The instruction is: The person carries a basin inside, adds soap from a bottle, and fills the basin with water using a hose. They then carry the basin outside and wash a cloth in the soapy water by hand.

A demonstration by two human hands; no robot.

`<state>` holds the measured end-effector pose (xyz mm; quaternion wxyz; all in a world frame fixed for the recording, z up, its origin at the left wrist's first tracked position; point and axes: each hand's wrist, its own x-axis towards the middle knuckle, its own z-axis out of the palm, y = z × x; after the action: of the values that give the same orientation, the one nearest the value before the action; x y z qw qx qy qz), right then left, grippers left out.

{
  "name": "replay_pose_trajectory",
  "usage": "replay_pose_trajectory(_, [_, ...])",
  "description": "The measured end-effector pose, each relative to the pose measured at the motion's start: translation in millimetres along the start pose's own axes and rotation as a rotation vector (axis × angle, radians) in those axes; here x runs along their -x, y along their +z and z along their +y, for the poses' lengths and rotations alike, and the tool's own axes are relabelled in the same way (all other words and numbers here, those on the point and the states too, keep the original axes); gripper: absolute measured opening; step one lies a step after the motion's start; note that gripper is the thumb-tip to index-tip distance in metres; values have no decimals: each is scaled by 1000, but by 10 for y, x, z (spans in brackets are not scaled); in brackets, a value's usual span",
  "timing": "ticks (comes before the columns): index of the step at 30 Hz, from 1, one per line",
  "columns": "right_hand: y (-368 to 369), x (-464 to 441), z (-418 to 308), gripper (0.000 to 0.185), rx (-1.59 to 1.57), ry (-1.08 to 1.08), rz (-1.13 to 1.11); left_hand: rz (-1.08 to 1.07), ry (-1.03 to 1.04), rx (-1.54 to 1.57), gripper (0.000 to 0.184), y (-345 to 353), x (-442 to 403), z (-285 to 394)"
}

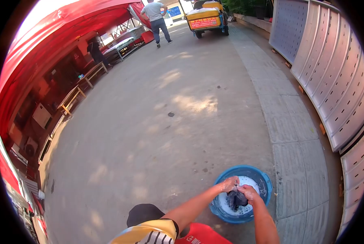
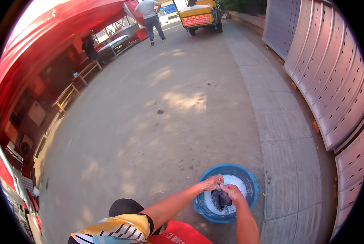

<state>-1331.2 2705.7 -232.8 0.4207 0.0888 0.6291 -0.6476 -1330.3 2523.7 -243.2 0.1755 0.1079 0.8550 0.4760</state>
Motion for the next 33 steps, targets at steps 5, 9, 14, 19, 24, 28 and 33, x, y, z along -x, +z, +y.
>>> replay_pose_trajectory(5, [-63,133,-282,13,-333,-230,86,-10,-56,159,26,145,68,-202])
replay_pose_trajectory(9, [-256,4,-135,13,-467,-380,153,-73,-179,356,21,134,120,-358])
replay_pose_trajectory(14, [-39,234,-245,17,37,-3,-172,5,-92,539,21,-26,136,-130])
replay_pose_trajectory(19, [-187,-14,-100,9,-12,-140,36,-69,-129,162,18,-77,182,-102])
replay_pose_trajectory(24, [365,38,1,13,839,-590,652,280,-326,1248,34,327,139,-9])
replay_pose_trajectory(28, [1024,244,53,28,940,-714,588,151,-465,1470,38,462,139,-49])
replay_pose_trajectory(33, [585,-21,-116,26,925,-427,786,141,-472,1446,39,695,131,51])
